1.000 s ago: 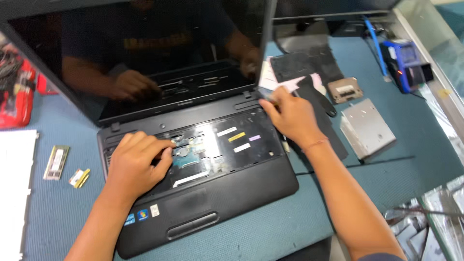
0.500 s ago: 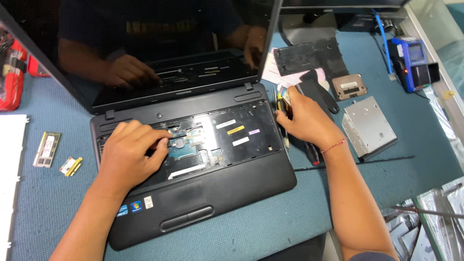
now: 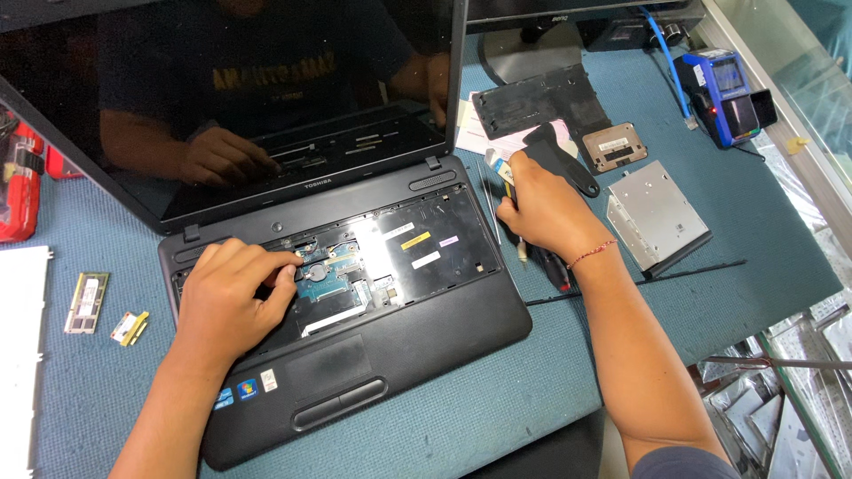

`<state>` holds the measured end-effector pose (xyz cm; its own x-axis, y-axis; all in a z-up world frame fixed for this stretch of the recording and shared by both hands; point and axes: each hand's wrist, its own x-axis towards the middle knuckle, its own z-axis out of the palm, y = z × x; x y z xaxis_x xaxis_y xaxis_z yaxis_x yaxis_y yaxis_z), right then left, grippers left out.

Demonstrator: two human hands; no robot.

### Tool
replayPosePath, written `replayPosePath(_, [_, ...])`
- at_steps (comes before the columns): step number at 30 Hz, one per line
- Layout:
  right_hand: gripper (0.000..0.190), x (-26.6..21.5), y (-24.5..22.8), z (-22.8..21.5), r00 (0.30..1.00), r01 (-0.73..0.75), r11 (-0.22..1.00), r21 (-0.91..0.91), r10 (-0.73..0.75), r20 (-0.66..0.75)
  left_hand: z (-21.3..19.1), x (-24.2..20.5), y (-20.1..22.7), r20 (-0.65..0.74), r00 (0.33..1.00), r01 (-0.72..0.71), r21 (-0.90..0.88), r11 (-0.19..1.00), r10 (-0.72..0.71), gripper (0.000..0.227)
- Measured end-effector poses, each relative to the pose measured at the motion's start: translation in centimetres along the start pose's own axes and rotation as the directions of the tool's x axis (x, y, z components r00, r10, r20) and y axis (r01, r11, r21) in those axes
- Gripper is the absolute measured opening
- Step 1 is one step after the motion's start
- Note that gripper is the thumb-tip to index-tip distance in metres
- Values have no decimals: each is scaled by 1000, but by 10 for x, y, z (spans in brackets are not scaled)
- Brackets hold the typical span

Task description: The person opens a laptop and uses a screwdriver and a prying tool to remove the keyboard cover and the keyboard itself. They then proceed to unscrew and remove internal components, including a small circuit board and a fan, placing the removed parts on the workbench.

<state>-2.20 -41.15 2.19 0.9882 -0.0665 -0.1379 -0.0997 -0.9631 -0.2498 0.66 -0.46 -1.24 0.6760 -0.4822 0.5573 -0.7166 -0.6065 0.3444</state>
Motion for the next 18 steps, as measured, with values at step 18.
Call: replayPosePath(18, [43, -10, 9, -3, 933, -11, 996, 85, 41, -357, 0, 0, 4, -34, 999, 21, -12, 1000, -21, 7])
